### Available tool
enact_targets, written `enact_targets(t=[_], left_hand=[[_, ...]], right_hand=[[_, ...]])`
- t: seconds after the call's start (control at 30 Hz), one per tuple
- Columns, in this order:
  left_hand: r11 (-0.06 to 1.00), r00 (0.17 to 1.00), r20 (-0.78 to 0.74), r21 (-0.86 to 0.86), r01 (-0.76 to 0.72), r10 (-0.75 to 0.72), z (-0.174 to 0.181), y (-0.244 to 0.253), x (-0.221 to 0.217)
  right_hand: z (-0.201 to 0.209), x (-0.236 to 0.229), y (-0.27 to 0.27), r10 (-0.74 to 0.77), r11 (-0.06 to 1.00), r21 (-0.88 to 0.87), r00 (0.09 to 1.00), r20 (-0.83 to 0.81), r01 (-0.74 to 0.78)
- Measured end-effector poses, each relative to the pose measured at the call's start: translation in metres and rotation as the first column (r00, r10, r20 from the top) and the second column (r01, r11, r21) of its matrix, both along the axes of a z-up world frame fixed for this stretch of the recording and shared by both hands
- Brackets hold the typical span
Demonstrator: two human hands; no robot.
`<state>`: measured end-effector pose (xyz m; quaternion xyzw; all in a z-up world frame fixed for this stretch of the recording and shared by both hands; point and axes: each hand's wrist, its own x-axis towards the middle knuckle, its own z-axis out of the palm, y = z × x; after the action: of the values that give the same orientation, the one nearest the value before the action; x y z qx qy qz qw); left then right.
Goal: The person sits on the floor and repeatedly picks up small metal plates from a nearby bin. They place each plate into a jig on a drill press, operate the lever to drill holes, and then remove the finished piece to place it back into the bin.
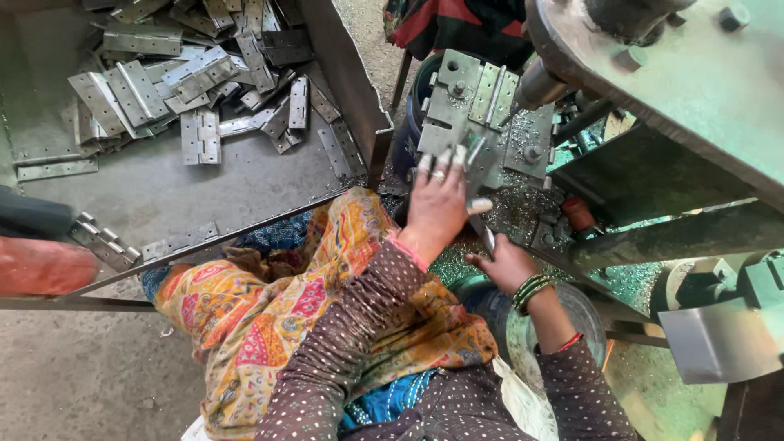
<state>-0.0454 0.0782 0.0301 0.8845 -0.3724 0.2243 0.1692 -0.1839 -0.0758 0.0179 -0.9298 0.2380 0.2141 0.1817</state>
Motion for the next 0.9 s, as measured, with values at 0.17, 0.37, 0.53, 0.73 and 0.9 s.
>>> enact_targets(t=[0.17,0.37,0.53,0.73,0.9], left_hand=[[0.998,0.997,-0.056,-0.011,0.057,-0.057,-0.009,-0.024,-0.005],[0.995,0.987,-0.161,0.094,0.038,-0.022,-0.016,-0.055,0.031],[0.997,0.975,-0.218,0.043,0.059,-0.049,-0.015,-0.057,0.034],[0.998,0.978,-0.199,-0.015,0.065,-0.067,-0.009,-0.045,0.021],[0.999,0.988,-0.144,-0.015,0.048,-0.049,-0.009,-0.048,0.027]], right_hand=[[0.02,0.009,0.005,-0.017,0.999,-0.036,0.998,-0.069,0.014],[-0.004,0.0,-0.004,-0.011,0.999,-0.041,0.999,-0.039,0.01],[-0.071,-0.035,0.023,-0.093,0.992,-0.073,0.986,0.136,0.104],[-0.089,-0.045,0.019,-0.08,0.996,-0.021,0.976,0.204,0.086],[-0.037,-0.013,-0.015,0.061,0.998,-0.028,0.988,0.14,-0.057]])
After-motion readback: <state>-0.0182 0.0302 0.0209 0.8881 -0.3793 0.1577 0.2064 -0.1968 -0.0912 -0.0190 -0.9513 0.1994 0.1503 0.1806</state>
